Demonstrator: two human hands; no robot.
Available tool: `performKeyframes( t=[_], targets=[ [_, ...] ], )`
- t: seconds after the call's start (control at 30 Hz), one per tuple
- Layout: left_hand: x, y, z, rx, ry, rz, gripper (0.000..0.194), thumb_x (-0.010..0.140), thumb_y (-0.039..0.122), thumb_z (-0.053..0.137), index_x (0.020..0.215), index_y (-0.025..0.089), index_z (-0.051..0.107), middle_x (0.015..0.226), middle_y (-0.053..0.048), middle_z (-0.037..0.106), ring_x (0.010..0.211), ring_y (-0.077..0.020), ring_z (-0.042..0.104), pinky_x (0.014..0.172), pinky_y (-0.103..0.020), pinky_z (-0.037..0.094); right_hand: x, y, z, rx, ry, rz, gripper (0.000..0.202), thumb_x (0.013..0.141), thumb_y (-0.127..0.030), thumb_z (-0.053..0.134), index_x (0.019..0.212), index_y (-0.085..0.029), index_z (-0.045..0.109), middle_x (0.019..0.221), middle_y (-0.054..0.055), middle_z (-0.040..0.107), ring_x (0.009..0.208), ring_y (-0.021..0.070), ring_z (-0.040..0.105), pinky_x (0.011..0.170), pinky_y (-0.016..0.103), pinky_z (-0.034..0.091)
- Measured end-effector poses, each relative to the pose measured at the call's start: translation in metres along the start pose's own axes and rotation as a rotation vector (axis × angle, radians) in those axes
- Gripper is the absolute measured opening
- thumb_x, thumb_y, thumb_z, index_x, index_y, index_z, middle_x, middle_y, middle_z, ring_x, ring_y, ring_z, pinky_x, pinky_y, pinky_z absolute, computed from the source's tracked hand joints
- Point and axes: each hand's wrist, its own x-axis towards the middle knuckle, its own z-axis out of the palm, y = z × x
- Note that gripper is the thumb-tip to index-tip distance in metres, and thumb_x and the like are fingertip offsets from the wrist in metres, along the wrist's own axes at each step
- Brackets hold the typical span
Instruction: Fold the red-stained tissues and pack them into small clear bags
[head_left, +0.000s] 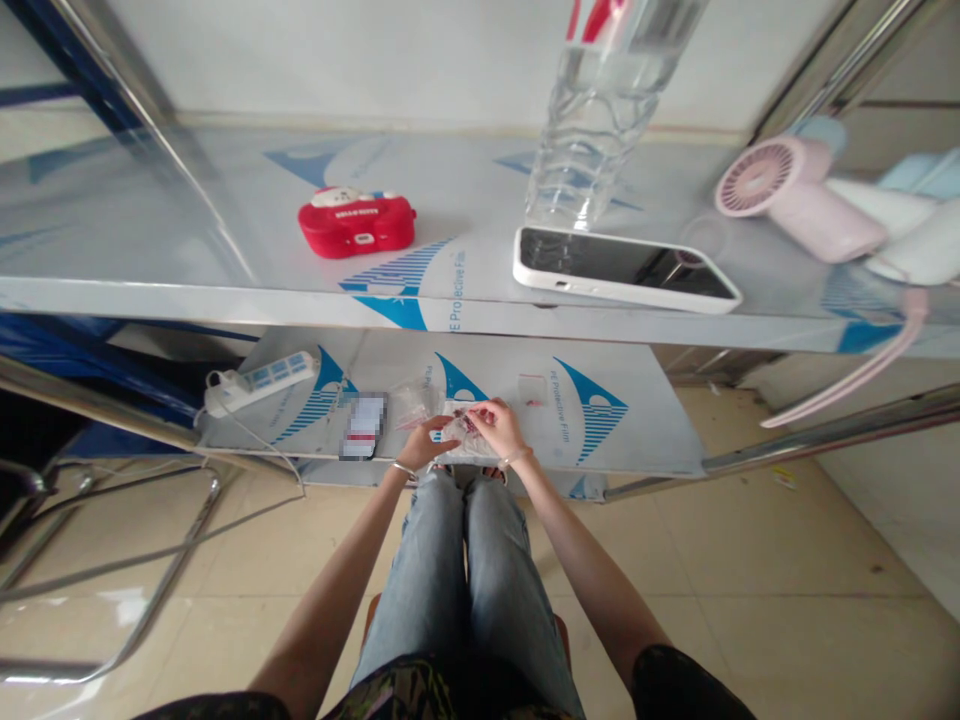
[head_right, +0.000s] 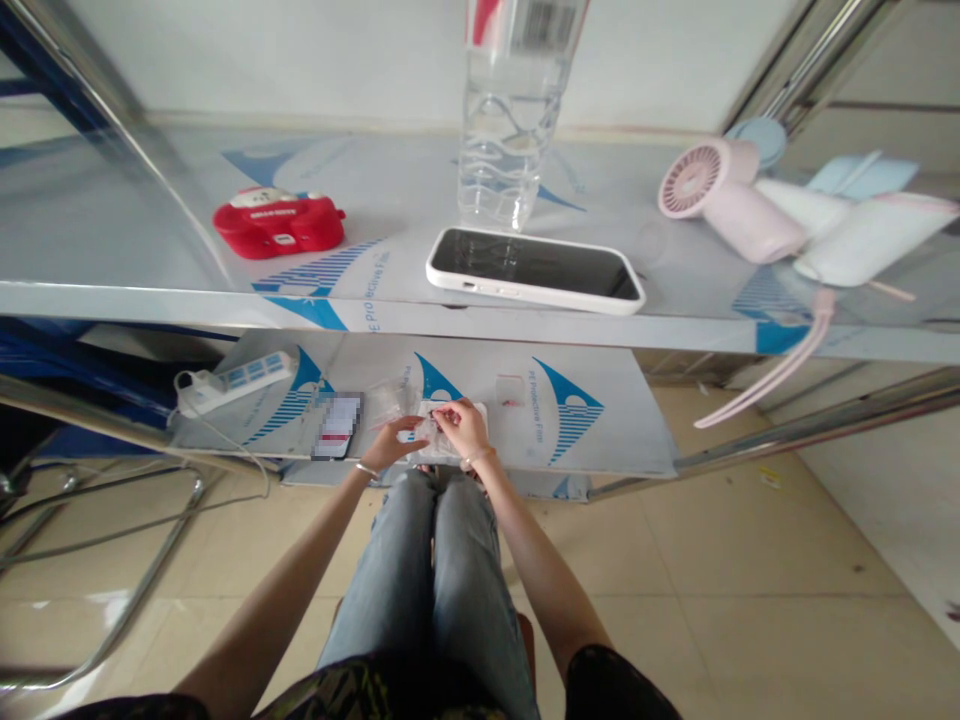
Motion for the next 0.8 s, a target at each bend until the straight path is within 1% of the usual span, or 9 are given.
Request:
performKeyframes(
  t=[0.07, 0.13, 0.2, 0.3, 0.37, 0.47, 0.57, 0.67, 0.8],
  targets=[
    [0.003, 0.001, -0.001, 0.005, -0.007, 0.004, 0.043, 0.065, 0.037, 0.073, 0.102, 0.018, 0.064, 0.102, -0.009, 0.068, 0.094, -0.0214, 0.063, 0.086, -0.035, 0.05, 0.0, -0.005, 0.001, -0.017, -0.06, -0.03, 0.018, 0.081, -0.033, 0.058, 0.08, -0.019, 0.069, 0.08, 0.004, 0.066, 0.067, 0.0132, 0.056, 0.065, 0.023, 0.045],
    [0.006, 0.002, -0.003, -0.005, -0.005, 0.016, 0.044, 0.065, 0.038, 0.073, 0.103, 0.018, 0.064, 0.101, -0.008, 0.068, 0.092, -0.0208, 0.063, 0.085, -0.035, 0.051, -0.002, -0.002, 0.007, -0.021, -0.098, -0.046, 0.019, 0.082, -0.034, 0.057, 0.081, -0.019, 0.069, 0.081, 0.005, 0.066, 0.068, 0.0136, 0.057, 0.065, 0.024, 0.045],
    [0.008, 0.005, -0.004, -0.022, 0.005, 0.018, 0.044, 0.065, 0.038, 0.073, 0.103, 0.018, 0.064, 0.1, -0.008, 0.068, 0.091, -0.0204, 0.063, 0.084, -0.034, 0.051, -0.005, 0.007, 0.015, -0.016, -0.057, -0.022, 0.022, 0.084, -0.036, 0.055, 0.084, -0.019, 0.069, 0.081, 0.005, 0.066, 0.068, 0.0143, 0.057, 0.065, 0.024, 0.045],
    [0.011, 0.009, -0.006, -0.03, 0.023, 0.0, 0.043, 0.065, 0.039, 0.073, 0.101, 0.017, 0.064, 0.098, -0.008, 0.069, 0.091, -0.0209, 0.063, 0.084, -0.035, 0.051, -0.009, 0.029, 0.025, -0.025, 0.083, 0.058, 0.026, 0.087, -0.036, 0.049, 0.088, -0.018, 0.068, 0.081, 0.007, 0.066, 0.07, 0.0163, 0.059, 0.068, 0.027, 0.047],
    [0.012, 0.012, -0.007, -0.029, 0.026, -0.012, 0.041, 0.065, 0.039, 0.073, 0.098, 0.017, 0.065, 0.098, -0.008, 0.069, 0.092, -0.0214, 0.064, 0.085, -0.035, 0.05, -0.013, 0.047, 0.029, -0.064, 0.106, 0.107, 0.024, 0.086, -0.032, 0.049, 0.087, -0.017, 0.068, 0.081, 0.007, 0.067, 0.073, 0.0179, 0.059, 0.07, 0.029, 0.048],
    [0.013, 0.015, -0.009, -0.041, 0.018, -0.029, 0.04, 0.065, 0.039, 0.073, 0.098, 0.016, 0.065, 0.099, -0.009, 0.069, 0.093, -0.0218, 0.064, 0.085, -0.036, 0.05, -0.02, 0.072, 0.033, -0.139, 0.005, 0.14, 0.017, 0.08, -0.024, 0.055, 0.085, -0.016, 0.069, 0.083, 0.009, 0.068, 0.077, 0.0197, 0.061, 0.074, 0.031, 0.048],
    [0.012, 0.015, -0.01, -0.043, 0.008, -0.042, 0.04, 0.067, 0.037, 0.072, 0.099, 0.015, 0.065, 0.101, -0.01, 0.069, 0.093, -0.022, 0.064, 0.086, -0.036, 0.051, -0.027, 0.088, 0.038, -0.211, -0.084, 0.132, 0.015, 0.074, -0.021, 0.061, 0.085, -0.016, 0.071, 0.088, 0.009, 0.068, 0.079, 0.0199, 0.061, 0.076, 0.032, 0.048],
    [0.012, 0.014, -0.01, -0.05, 0.001, -0.046, 0.04, 0.066, 0.039, 0.073, 0.097, 0.015, 0.065, 0.1, -0.011, 0.069, 0.092, -0.0222, 0.064, 0.084, -0.036, 0.052, -0.03, 0.091, 0.042, -0.281, -0.125, 0.124, 0.014, 0.073, -0.021, 0.063, 0.084, -0.017, 0.071, 0.086, 0.008, 0.068, 0.079, 0.02, 0.061, 0.075, 0.031, 0.048],
    [0.01, 0.015, -0.011, -0.075, -0.022, -0.042, 0.042, 0.064, 0.042, 0.074, 0.095, 0.016, 0.065, 0.1, -0.01, 0.069, 0.091, -0.022, 0.065, 0.082, -0.035, 0.053, -0.027, 0.085, 0.045, -0.364, -0.14, 0.137, 0.014, 0.075, -0.021, 0.06, 0.082, -0.018, 0.072, 0.085, 0.007, 0.068, 0.081, 0.0223, 0.062, 0.075, 0.032, 0.047]
  ],
)
